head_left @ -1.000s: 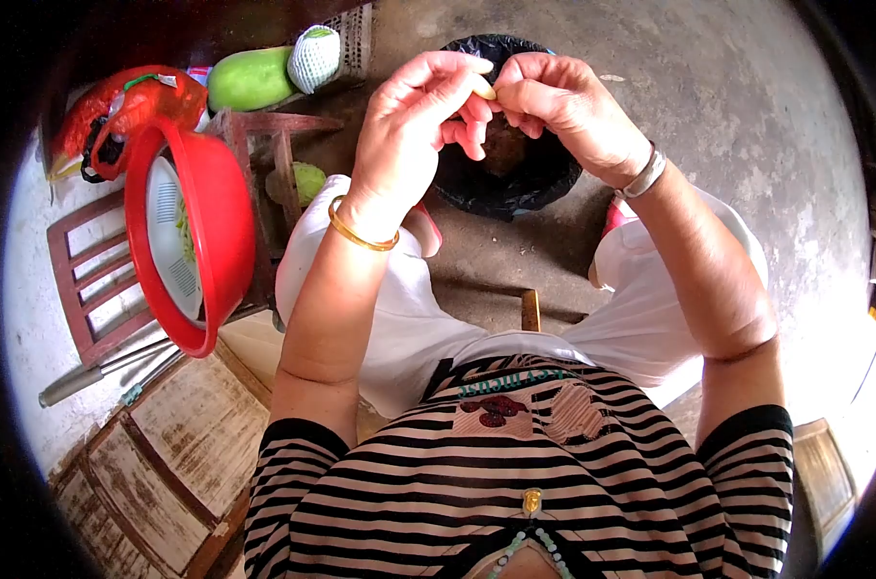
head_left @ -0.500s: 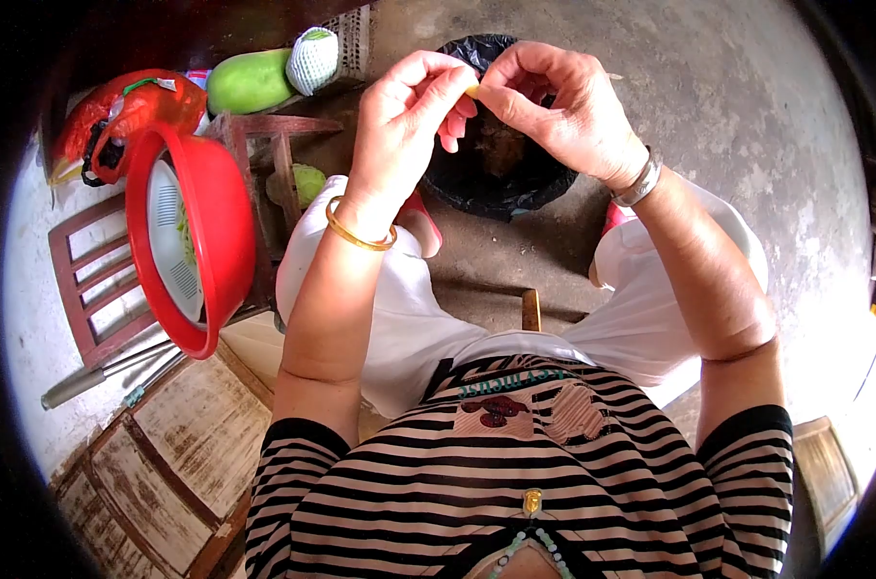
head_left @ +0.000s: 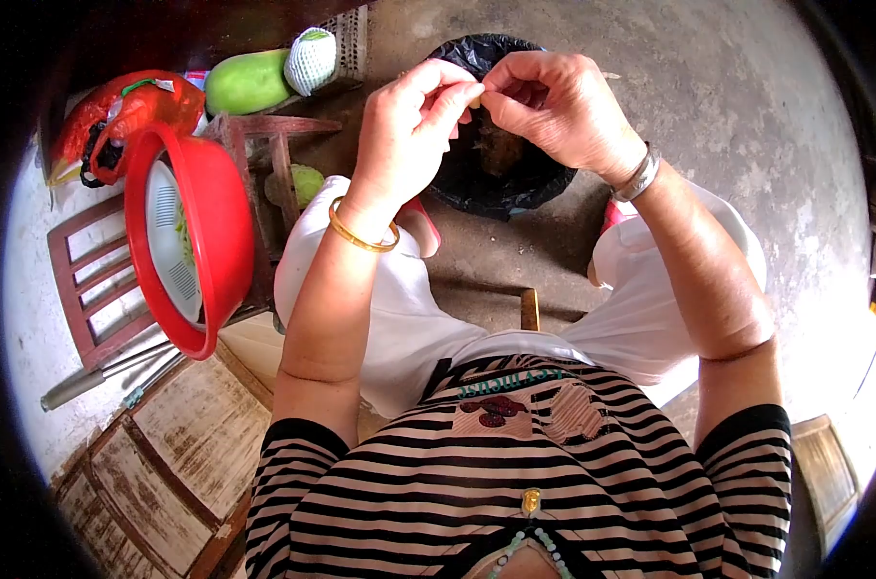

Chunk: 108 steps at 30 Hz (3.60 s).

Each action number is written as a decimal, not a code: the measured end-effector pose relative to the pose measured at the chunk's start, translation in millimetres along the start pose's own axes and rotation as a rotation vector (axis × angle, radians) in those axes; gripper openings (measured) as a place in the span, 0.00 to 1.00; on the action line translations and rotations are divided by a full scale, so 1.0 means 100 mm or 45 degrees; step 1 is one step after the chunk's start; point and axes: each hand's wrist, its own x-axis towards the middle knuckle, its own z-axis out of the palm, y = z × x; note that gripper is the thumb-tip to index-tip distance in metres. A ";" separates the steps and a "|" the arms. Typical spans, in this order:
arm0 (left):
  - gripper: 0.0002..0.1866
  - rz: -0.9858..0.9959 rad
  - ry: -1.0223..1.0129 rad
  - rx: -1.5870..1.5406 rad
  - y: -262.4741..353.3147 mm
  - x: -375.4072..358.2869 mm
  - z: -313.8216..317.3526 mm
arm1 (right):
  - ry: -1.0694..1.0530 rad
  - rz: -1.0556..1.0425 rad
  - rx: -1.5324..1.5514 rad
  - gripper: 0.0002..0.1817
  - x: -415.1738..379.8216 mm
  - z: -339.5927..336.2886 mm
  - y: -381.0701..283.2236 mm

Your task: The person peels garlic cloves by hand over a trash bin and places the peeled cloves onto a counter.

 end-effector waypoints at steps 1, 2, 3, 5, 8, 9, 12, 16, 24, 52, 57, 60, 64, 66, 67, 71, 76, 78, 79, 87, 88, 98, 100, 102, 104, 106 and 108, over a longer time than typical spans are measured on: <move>0.06 0.000 -0.003 0.007 0.00 0.00 0.00 | -0.007 -0.001 -0.010 0.07 0.00 0.00 0.00; 0.06 0.006 -0.007 0.005 0.00 0.00 0.01 | -0.005 -0.002 -0.028 0.07 0.00 0.00 -0.01; 0.07 0.013 -0.010 0.002 0.00 0.00 0.01 | -0.004 -0.003 -0.046 0.07 0.01 -0.01 -0.02; 0.07 0.007 -0.016 -0.001 0.01 0.00 0.02 | -0.003 -0.007 -0.058 0.07 0.01 0.00 -0.02; 0.07 -0.026 -0.028 -0.100 0.00 0.02 0.00 | 0.005 0.006 0.021 0.06 0.03 0.01 0.00; 0.07 -0.032 -0.036 -0.196 0.00 0.03 -0.02 | 0.014 0.025 0.087 0.06 0.03 0.02 0.01; 0.09 -0.020 -0.062 -0.400 -0.01 0.05 -0.04 | 0.032 0.058 0.224 0.07 0.03 0.01 -0.01; 0.10 -0.063 -0.106 -0.552 -0.01 0.04 -0.07 | 0.012 0.130 0.325 0.06 0.05 0.01 0.05; 0.11 -0.106 -0.137 -0.656 -0.01 0.05 -0.11 | 0.032 0.133 0.428 0.08 0.06 0.00 0.05; 0.09 -0.044 -0.018 -0.590 0.00 0.02 -0.07 | 0.154 -0.012 -0.020 0.09 0.04 0.05 -0.01; 0.09 -0.014 0.043 -0.453 0.01 0.00 -0.04 | 0.092 -0.001 -0.045 0.09 0.01 0.02 -0.07; 0.09 0.005 0.075 -0.410 0.01 -0.02 0.01 | 0.080 0.017 0.023 0.09 0.02 0.02 -0.01; 0.08 0.029 0.077 -0.383 0.01 -0.03 0.04 | 0.109 0.000 0.042 0.09 0.01 0.04 0.03; 0.08 0.035 0.067 -0.385 0.01 -0.03 0.04 | 0.096 0.014 0.027 0.08 0.02 0.03 0.03; 0.08 0.039 0.066 -0.392 0.00 -0.02 0.04 | 0.089 0.021 0.019 0.08 0.02 0.02 0.04; 0.08 0.051 0.056 -0.453 0.01 -0.03 0.05 | 0.070 0.076 0.170 0.08 0.02 0.02 0.04; 0.09 0.129 0.038 -0.507 0.05 -0.03 0.04 | 0.024 0.227 0.639 0.08 0.02 0.05 0.04; 0.10 0.159 0.070 -0.485 0.06 -0.05 0.04 | 0.014 0.236 0.783 0.08 0.01 0.04 -0.03; 0.10 0.175 0.098 -0.464 0.08 -0.05 0.04 | 0.010 0.240 0.855 0.08 0.01 0.03 -0.05; 0.10 0.300 0.226 -0.161 0.01 -0.01 0.00 | 0.097 -0.038 0.581 0.07 0.09 0.06 0.09; 0.10 0.297 0.223 -0.168 0.02 -0.02 0.00 | 0.087 -0.016 0.557 0.07 0.07 0.03 0.04; 0.10 0.172 0.167 -0.262 0.06 -0.02 0.00 | 0.163 -0.170 -0.105 0.06 0.02 -0.03 -0.13; 0.10 0.137 0.134 -0.290 0.06 -0.03 -0.01 | 0.184 -0.366 -0.268 0.06 0.04 -0.04 -0.08; 0.10 0.117 0.112 -0.320 0.06 -0.03 -0.01 | 0.177 -0.437 -0.338 0.06 0.05 -0.04 -0.06; 0.10 0.114 0.103 -0.352 0.04 -0.03 0.00 | 0.163 -0.458 -0.357 0.06 0.06 -0.06 -0.04; 0.09 0.104 0.088 -0.346 0.04 -0.03 -0.01 | 0.128 -0.486 -0.360 0.06 0.07 -0.07 -0.02; 0.09 0.093 0.071 -0.350 0.05 -0.03 -0.01 | 0.074 -0.521 -0.348 0.07 0.09 -0.10 -0.02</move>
